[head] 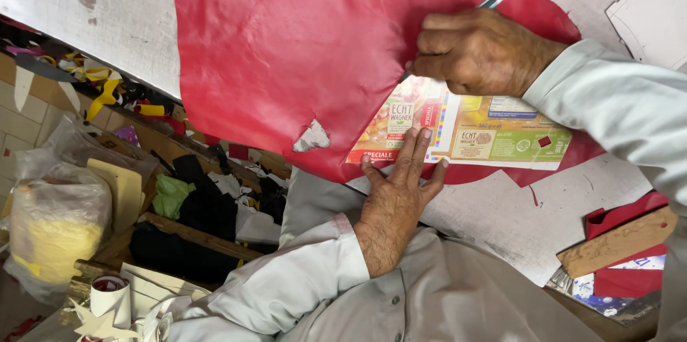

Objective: The person places a paper pattern on a large piece of red synthetic fabric and uses a utility knife to cut around the pattern's edges. After cutting, the person removes the pattern and sets the cut fabric piece aside, then repeats the process with a different pattern shape.

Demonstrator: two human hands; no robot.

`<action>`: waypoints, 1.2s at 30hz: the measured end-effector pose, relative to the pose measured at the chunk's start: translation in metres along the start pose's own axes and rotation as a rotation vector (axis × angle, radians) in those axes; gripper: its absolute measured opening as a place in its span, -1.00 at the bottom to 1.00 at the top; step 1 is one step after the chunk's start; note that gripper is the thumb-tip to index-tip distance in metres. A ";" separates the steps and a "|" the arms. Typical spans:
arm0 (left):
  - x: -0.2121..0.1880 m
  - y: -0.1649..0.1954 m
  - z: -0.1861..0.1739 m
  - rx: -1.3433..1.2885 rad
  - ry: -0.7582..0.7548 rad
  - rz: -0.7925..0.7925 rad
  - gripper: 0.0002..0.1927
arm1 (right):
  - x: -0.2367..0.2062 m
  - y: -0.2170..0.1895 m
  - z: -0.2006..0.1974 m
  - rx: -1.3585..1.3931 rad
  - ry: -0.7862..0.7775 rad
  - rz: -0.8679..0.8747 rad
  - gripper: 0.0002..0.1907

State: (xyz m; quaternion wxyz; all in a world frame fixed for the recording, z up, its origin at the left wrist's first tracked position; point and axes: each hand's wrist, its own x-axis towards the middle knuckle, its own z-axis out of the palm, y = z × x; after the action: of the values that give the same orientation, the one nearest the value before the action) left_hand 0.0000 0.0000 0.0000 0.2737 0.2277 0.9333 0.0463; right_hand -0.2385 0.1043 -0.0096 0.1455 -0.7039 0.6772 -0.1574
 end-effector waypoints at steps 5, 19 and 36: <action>0.003 0.001 -0.005 -0.007 -0.007 0.011 -0.20 | -0.013 0.025 -0.018 -0.027 -0.018 0.028 -0.50; 0.003 0.007 -0.020 -0.002 -0.026 0.038 -0.21 | -0.033 0.053 -0.044 -0.121 -0.043 0.070 -0.50; 0.077 -0.041 -0.013 -0.395 0.812 0.001 -0.39 | -0.038 -0.090 0.051 -0.126 0.987 0.914 -0.76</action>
State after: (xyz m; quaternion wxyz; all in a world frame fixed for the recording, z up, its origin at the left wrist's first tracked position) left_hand -0.0805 -0.0015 -0.0350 -0.0766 0.1348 0.9383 0.3091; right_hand -0.1364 0.1456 -0.0193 -0.1704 -0.1991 0.9019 -0.3433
